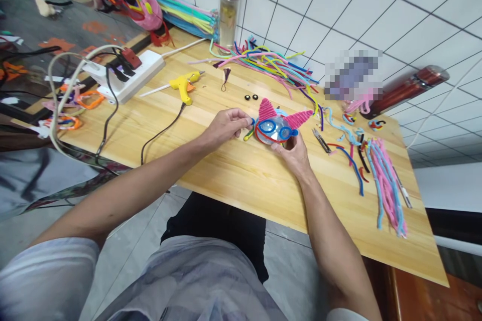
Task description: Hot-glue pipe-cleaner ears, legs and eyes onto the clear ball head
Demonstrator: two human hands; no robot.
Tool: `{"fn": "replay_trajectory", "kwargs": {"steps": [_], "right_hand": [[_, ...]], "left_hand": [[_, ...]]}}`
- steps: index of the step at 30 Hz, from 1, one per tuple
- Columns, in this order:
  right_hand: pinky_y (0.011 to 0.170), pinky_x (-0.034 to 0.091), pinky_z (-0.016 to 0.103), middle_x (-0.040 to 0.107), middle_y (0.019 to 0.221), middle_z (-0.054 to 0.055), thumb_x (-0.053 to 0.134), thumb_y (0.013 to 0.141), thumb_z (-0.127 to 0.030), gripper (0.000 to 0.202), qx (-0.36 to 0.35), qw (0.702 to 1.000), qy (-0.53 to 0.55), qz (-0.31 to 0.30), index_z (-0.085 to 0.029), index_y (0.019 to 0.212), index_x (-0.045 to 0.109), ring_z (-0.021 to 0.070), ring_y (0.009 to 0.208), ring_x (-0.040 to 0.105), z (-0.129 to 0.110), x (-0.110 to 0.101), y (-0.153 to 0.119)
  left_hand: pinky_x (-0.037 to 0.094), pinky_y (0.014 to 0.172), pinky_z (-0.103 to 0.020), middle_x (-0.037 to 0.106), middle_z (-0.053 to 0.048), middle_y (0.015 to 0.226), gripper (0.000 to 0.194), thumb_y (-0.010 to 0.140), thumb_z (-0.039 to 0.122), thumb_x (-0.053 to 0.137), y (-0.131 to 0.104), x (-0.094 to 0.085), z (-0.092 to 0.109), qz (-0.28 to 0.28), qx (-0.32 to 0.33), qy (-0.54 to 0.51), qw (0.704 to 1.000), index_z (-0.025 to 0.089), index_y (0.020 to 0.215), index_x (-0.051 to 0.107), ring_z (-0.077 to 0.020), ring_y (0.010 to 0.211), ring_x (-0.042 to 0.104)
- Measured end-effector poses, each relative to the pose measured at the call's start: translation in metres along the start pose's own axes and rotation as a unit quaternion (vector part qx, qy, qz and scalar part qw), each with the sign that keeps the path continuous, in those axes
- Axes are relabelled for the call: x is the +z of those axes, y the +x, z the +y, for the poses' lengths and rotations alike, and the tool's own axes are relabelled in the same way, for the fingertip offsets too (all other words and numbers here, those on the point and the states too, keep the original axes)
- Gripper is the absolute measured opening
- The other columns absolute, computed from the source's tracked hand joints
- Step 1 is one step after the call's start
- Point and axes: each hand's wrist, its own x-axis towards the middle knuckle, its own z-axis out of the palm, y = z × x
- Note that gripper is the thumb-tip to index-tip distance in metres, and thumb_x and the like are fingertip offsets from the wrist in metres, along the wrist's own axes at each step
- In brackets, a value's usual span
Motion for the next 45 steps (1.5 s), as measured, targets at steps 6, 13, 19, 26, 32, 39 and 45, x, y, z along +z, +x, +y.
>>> {"fn": "replay_trajectory", "kwargs": {"steps": [6,13,19,26,32,39,45], "right_hand": [[0.122,0.047,0.051,0.073,0.138,0.008,0.097,0.066,-0.062,0.074,-0.01,1.0,0.014,-0.016,-0.028,0.122,0.063,0.032,0.134,0.066,-0.001,0.001,0.001],[0.12,0.049,0.054,0.076,0.131,0.008,0.099,0.064,-0.061,0.073,0.01,1.0,0.018,-0.008,-0.028,0.119,0.064,0.0329,0.127,0.069,-0.004,0.003,0.0],[0.119,0.051,0.054,0.076,0.131,0.008,0.098,0.062,-0.067,0.075,0.01,1.0,0.013,-0.005,-0.029,0.117,0.064,0.0333,0.127,0.069,-0.007,0.005,0.0],[0.12,0.049,0.054,0.075,0.133,0.008,0.096,0.064,-0.068,0.076,0.0,1.0,0.008,-0.011,-0.029,0.12,0.065,0.0344,0.133,0.066,-0.008,0.004,0.0],[0.116,0.052,0.056,0.077,0.131,0.008,0.097,0.061,-0.07,0.076,0.001,1.0,-0.004,-0.009,-0.029,0.117,0.066,0.0351,0.127,0.069,-0.013,0.004,0.0],[0.113,0.055,0.054,0.077,0.131,0.008,0.095,0.064,-0.072,0.074,-0.008,1.0,-0.013,-0.012,-0.029,0.117,0.066,0.035,0.125,0.07,-0.016,0.004,-0.002],[0.116,0.053,0.055,0.076,0.134,0.009,0.095,0.066,-0.07,0.074,-0.013,1.0,-0.011,-0.018,-0.028,0.119,0.065,0.0354,0.129,0.069,-0.017,0.004,-0.002]], "left_hand": [[0.041,0.05,-0.021,0.072,0.001,0.07,0.013,0.088,0.014,0.073,0.001,0.01,-0.005,0.016,0.008,0.0,1.0,0.016,0.076,0.067,-0.0057,0.05,0.052],[0.04,0.048,-0.021,0.071,0.001,0.067,0.015,0.089,0.013,0.071,0.002,0.014,-0.008,0.018,0.018,-0.012,1.0,0.015,0.074,0.067,-0.006,0.05,0.052],[0.042,0.052,-0.021,0.069,0.003,0.065,0.017,0.084,0.018,0.079,0.004,0.014,-0.011,0.013,0.023,-0.012,1.0,0.016,0.073,0.066,-0.0066,0.052,0.054],[0.045,0.056,-0.022,0.071,0.002,0.067,0.023,0.082,0.028,0.085,0.006,0.012,-0.015,0.006,0.03,-0.015,0.999,0.017,0.075,0.067,-0.0071,0.055,0.055],[0.045,0.058,-0.022,0.063,0.005,0.059,0.027,0.082,0.033,0.087,0.005,0.012,-0.015,0.002,0.04,-0.012,0.999,0.017,0.076,0.066,-0.0074,0.056,0.055],[0.045,0.059,-0.023,0.064,0.004,0.061,0.026,0.083,0.031,0.087,0.008,0.013,-0.018,0.002,0.048,0.0,0.999,0.018,0.075,0.065,-0.0089,0.058,0.058],[0.048,0.065,-0.024,0.071,0.0,0.073,0.022,0.085,0.034,0.081,0.014,0.01,-0.029,-0.003,0.091,0.017,0.996,0.017,0.08,0.068,-0.0105,0.066,0.063]]}}
